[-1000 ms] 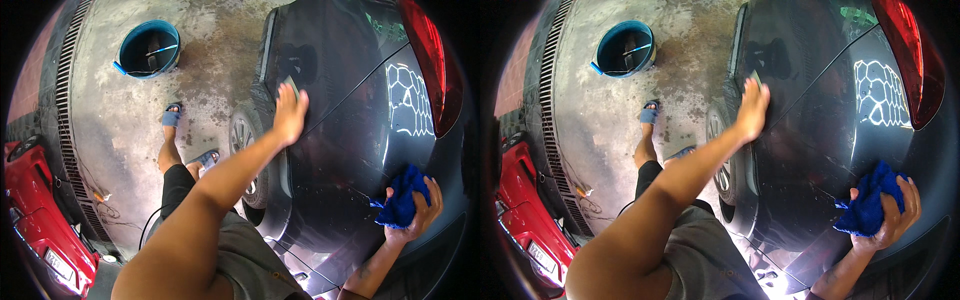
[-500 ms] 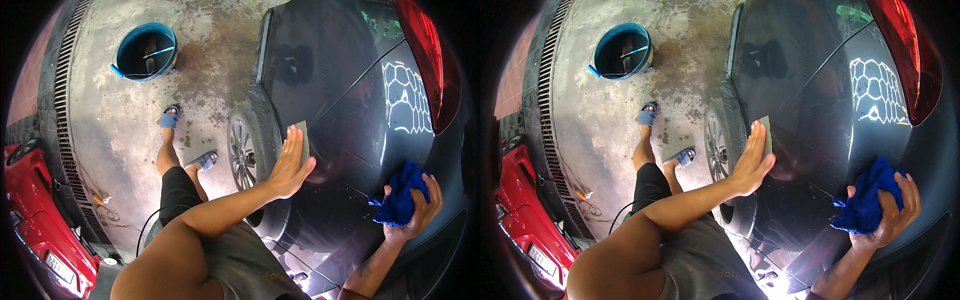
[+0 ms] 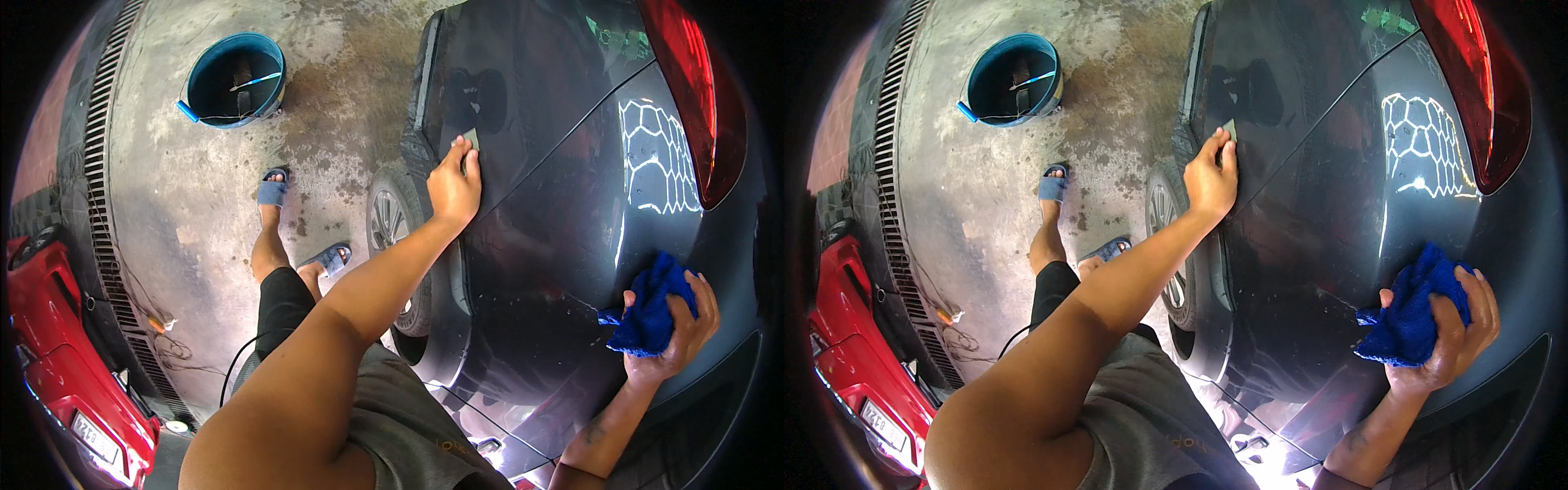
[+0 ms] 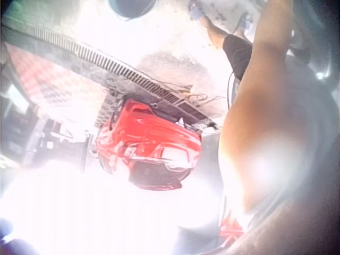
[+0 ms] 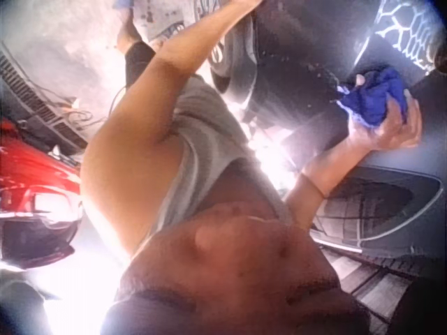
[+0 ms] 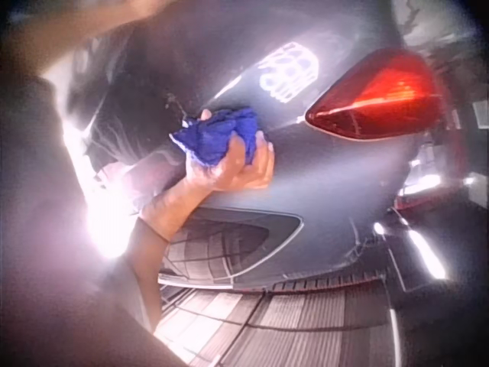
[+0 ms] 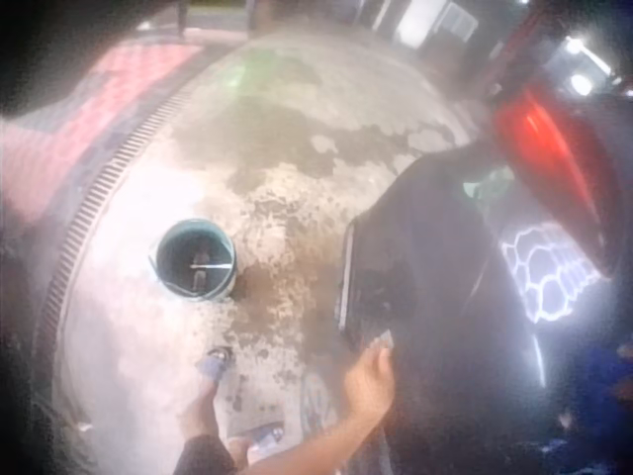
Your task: The person wipes the rear bumper and taillight area of a dark gray car using a blue microfiber cloth and a small abrasive pad. They repeatedly dip the pad into a bucket of water and continue scrubbing the same section of the bumper.
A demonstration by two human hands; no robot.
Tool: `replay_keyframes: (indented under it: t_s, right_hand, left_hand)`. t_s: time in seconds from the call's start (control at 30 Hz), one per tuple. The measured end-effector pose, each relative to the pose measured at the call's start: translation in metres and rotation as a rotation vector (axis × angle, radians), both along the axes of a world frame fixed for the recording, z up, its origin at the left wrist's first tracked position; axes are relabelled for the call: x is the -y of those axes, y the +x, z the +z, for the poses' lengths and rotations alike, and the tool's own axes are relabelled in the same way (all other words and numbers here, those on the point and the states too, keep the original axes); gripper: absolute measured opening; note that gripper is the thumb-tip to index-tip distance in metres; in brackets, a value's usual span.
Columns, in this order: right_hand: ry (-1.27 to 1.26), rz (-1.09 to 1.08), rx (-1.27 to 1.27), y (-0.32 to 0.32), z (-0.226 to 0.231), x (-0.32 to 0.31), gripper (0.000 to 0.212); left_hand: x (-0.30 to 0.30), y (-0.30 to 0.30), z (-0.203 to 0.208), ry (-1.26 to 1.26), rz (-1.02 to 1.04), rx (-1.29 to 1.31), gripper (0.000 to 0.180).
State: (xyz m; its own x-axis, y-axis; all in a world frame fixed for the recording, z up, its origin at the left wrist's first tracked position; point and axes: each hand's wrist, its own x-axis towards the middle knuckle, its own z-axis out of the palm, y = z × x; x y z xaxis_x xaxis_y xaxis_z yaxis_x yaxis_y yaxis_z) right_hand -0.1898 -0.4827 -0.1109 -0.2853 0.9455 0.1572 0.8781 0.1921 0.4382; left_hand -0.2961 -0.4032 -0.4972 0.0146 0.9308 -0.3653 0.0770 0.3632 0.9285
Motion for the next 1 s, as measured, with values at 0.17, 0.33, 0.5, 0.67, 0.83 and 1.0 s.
replay_keyframes:
  t_s: [0.17,0.33,0.5,0.67,0.83,1.0]
  right_hand:
    - [0.024,0.011,0.004,-0.004,-0.003,-0.004,0.053]
    - [0.025,-0.019,0.036,-0.003,-0.002,0.001,0.051]
    - [0.023,-0.024,0.039,-0.006,-0.004,-0.003,0.051]
    - [0.014,-0.033,0.042,-0.008,-0.002,0.0,0.052]
    - [0.011,-0.024,0.028,-0.006,-0.002,-0.001,0.053]
    - [-0.006,-0.014,0.055,-0.006,-0.002,-0.001,0.053]
  left_hand:
    - [-0.014,-0.041,-0.034,-0.348,0.295,0.716,0.02]
    - [-0.037,-0.093,0.001,-0.612,0.192,1.112,0.052]
    - [-0.014,-0.069,0.026,-0.181,-0.102,0.783,0.074]
    - [0.051,-0.053,0.033,0.226,-0.47,0.374,0.055]
    - [0.056,-0.065,0.023,0.409,-0.656,0.192,0.06]
    - [-0.038,-0.013,0.046,0.573,-0.582,0.198,0.064]
